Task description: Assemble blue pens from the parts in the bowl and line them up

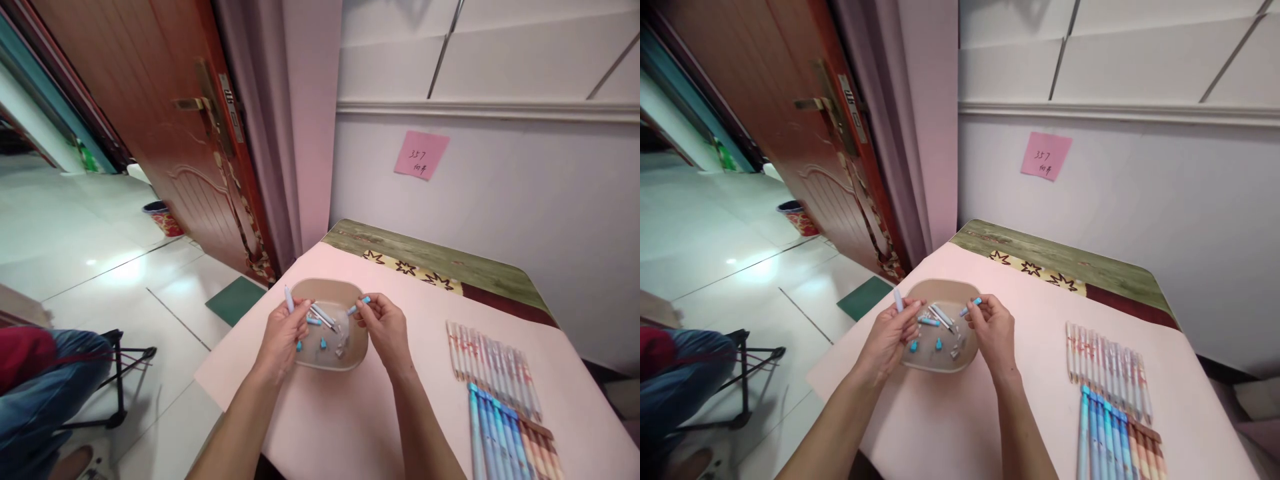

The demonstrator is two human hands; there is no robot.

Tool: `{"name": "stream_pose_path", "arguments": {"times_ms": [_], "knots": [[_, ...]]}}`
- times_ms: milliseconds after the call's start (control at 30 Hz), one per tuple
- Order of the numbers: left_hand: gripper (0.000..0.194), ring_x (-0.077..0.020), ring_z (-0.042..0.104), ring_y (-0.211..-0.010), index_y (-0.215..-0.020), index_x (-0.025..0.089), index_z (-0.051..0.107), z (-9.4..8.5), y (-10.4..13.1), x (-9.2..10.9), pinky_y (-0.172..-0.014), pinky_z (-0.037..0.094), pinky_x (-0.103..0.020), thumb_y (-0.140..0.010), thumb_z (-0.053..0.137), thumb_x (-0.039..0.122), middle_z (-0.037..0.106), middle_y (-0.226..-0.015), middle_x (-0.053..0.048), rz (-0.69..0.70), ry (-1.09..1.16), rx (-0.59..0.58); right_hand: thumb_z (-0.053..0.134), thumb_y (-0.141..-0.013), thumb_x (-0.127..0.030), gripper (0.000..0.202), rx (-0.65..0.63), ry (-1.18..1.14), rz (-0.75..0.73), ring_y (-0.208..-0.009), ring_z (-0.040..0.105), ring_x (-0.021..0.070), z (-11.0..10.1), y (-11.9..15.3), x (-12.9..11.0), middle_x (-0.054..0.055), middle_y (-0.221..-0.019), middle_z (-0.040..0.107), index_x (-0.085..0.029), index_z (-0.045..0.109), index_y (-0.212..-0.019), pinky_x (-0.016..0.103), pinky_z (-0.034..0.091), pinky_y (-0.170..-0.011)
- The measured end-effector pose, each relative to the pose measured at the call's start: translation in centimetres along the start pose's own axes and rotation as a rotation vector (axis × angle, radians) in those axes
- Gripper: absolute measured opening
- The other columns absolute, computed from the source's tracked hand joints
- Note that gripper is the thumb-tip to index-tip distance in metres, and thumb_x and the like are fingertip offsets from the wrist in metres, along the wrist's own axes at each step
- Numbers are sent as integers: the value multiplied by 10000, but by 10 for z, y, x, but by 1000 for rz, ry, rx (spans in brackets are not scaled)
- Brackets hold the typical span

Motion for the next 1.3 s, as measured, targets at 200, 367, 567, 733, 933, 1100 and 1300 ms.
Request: {"name": "stream_pose_path", "arguments": {"times_ms": [200,367,567,733,933,1100,1300], "knots": [[310,-21,183,-388,-800,149,551,-12,1,15,-404,165,-173,-671,768,329,269,-444,138,81,4,51,656,-802,-404,368,207,31,-175,-570,626,140,-3,11,-23,-15,-714,650,-209,491,-1068,256,524,-559],[348,-52,270,-394,-891,164,595,-32,-2,23,-423,204,-199,-678,722,408,331,-479,114,178,-284,107,625,-830,-379,312,173,150,-238,-528,613,128,4,15,-28,-6,-730,672,-208,524,-1072,250,525,-546],[408,-172,525,-565,-1003,178,653,-68,-12,43,-553,355,-267,-680,674,425,568,-595,21,320,-1120,284,614,-837,-349,233,138,297,-328,-590,655,144,6,16,-31,14,-785,698,-214,554,-1018,264,546,-603],[256,-198,569,-615,-940,185,657,-72,-18,29,-597,365,-271,-731,594,319,599,-607,1,241,-1350,197,607,-839,-340,249,151,394,-371,-624,668,149,7,18,-33,11,-804,700,-222,557,-1052,271,544,-641],[221,-193,580,-621,-894,176,648,-62,-6,23,-587,376,-262,-686,594,230,620,-640,-9,218,-1341,128,589,-844,-341,246,137,426,-340,-586,639,136,3,16,-36,-8,-745,683,-220,547,-1054,254,516,-625],[299,-178,546,-558,-925,176,667,-50,11,30,-532,366,-261,-679,654,345,580,-582,19,238,-1137,96,620,-814,-375,223,97,447,-304,-594,632,139,0,13,-35,0,-740,678,-217,588,-968,256,496,-624],[301,-129,486,-505,-880,170,683,-11,18,17,-513,367,-239,-700,675,411,531,-534,48,245,-731,-54,610,-816,-407,270,-41,144,-189,-571,616,142,4,13,-33,6,-667,652,-192,594,-979,244,500,-556]]}}
Point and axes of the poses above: each hand's wrist, its own y-axis away from the middle knuckle, its own z-axis out of the palm, x = y × z, the point moved 6 cm from there along -y, towards the middle knuckle
